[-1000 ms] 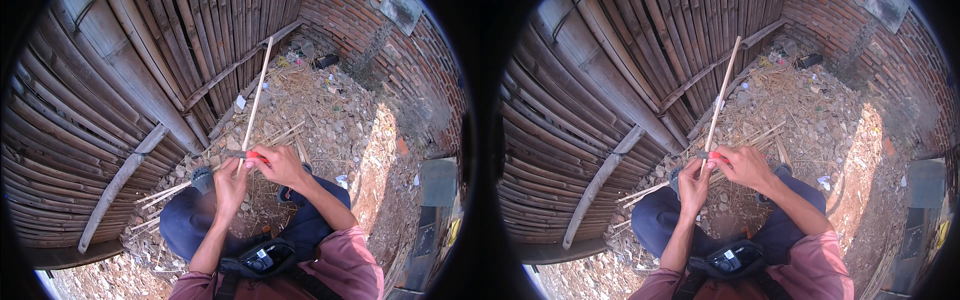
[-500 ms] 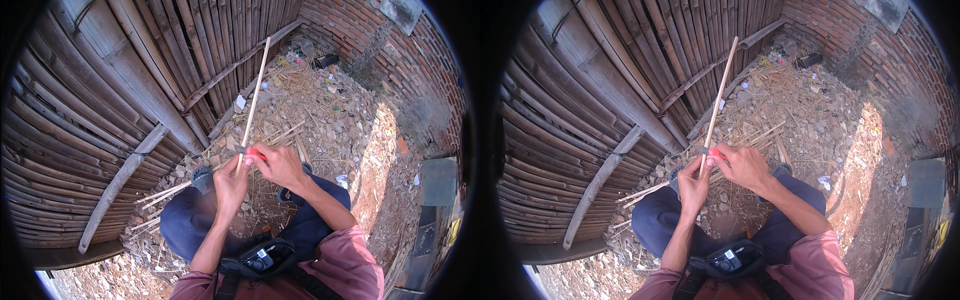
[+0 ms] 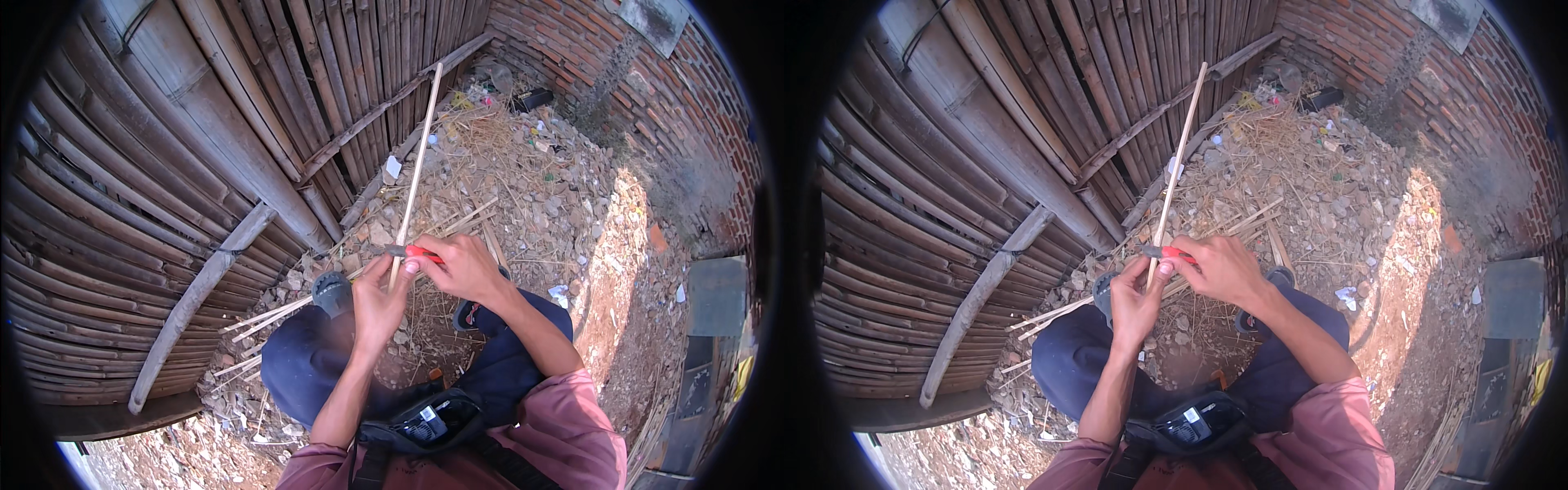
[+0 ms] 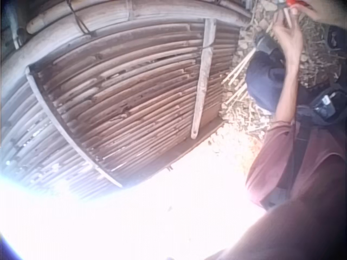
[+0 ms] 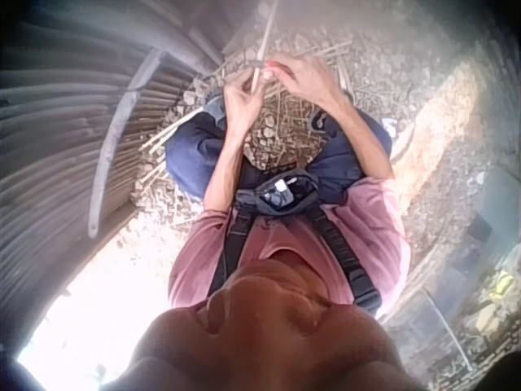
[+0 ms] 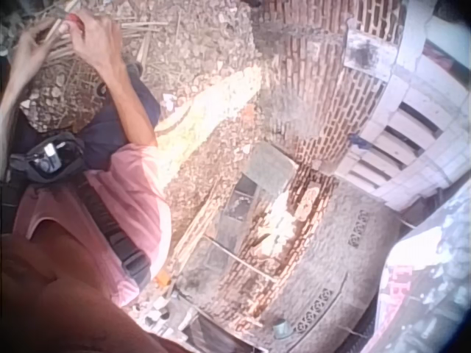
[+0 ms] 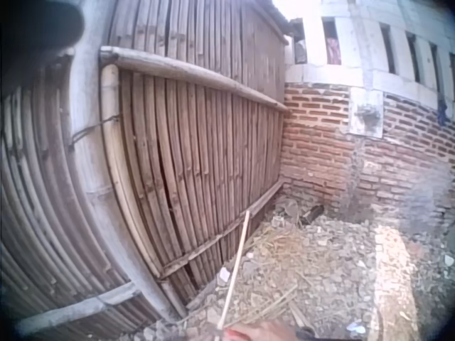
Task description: The person uses a small red knife to shave and smooth the surface of thin bamboo sticks, removing small slivers and shaping the ends.
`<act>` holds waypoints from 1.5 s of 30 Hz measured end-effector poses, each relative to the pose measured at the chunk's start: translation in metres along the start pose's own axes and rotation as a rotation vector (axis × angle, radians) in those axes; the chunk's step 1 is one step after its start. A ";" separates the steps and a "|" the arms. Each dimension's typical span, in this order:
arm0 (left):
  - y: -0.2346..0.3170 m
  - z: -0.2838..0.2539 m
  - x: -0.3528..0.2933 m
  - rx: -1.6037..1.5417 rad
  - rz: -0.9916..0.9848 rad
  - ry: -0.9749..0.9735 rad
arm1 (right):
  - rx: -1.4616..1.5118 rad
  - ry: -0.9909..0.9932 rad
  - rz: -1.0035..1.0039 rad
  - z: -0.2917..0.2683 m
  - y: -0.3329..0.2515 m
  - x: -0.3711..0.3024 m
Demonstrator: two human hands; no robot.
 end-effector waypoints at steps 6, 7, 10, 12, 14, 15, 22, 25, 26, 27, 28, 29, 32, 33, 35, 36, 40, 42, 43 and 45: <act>-0.004 -0.001 0.000 -0.066 -0.024 0.009 | -0.017 0.059 -0.006 0.000 -0.007 0.000; -0.005 -0.001 0.000 -0.059 -0.030 0.008 | -0.026 0.056 0.002 0.000 -0.007 0.000; -0.007 -0.002 0.001 -0.044 -0.057 0.004 | -0.048 0.055 0.024 0.002 -0.008 -0.001; -0.005 -0.003 0.000 -0.043 -0.083 -0.001 | -0.053 0.067 0.036 0.003 -0.009 -0.002; -0.008 -0.003 0.001 -0.067 -0.040 0.010 | -0.066 0.073 0.052 0.003 -0.012 -0.002; -0.009 -0.004 0.001 -0.078 -0.018 0.016 | -0.072 0.076 0.059 0.003 -0.014 -0.002; -0.007 -0.003 0.001 0.001 -0.196 0.079 | -0.089 0.152 0.118 0.002 -0.018 -0.001; -0.008 -0.003 0.002 0.044 -0.199 0.067 | -0.084 0.284 0.134 0.001 -0.012 0.000; 0.000 0.002 0.001 0.064 -0.202 0.053 | -0.096 0.375 0.159 -0.009 0.001 0.003; 0.001 0.001 0.000 0.065 -0.202 0.042 | -0.099 0.460 0.176 -0.019 0.009 0.009; 0.001 0.000 -0.002 0.069 -0.202 0.032 | -0.082 0.426 0.295 -0.033 0.023 0.012; -0.006 -0.008 -0.002 0.050 -0.192 0.022 | -0.059 0.389 0.404 -0.049 0.034 0.016; 0.000 -0.018 -0.003 -0.043 -0.226 -0.076 | 0.148 0.598 0.412 -0.086 0.081 0.003; 0.009 -0.022 -0.005 -0.075 -0.247 -0.109 | 0.160 0.621 0.437 -0.096 0.093 -0.001; 0.034 -0.032 -0.012 -0.080 -0.169 -0.094 | 0.089 0.707 0.356 -0.107 0.114 -0.005; 0.053 -0.041 -0.015 -0.081 -0.109 -0.066 | 0.050 0.751 0.323 -0.110 0.121 -0.010; 0.131 -0.070 -0.026 0.030 0.164 0.033 | -0.036 0.642 0.416 -0.115 0.128 -0.017; 0.164 -0.074 -0.033 0.120 0.272 0.068 | -0.043 0.583 0.440 -0.114 0.132 -0.021; 0.187 -0.075 -0.036 0.178 0.275 0.082 | -0.041 0.593 0.414 -0.114 0.131 -0.020; 0.204 -0.070 -0.031 0.365 0.500 0.079 | -0.058 0.614 0.377 -0.116 0.134 -0.022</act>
Point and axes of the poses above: each hand's wrist, its own x-axis towards the middle knuckle, its own z-axis out of the palm, y = z × x, the point moved 4 cm from there along x, towards the middle knuckle, and after that the axes turned 2 degrees about z, right-handed, at the moved point
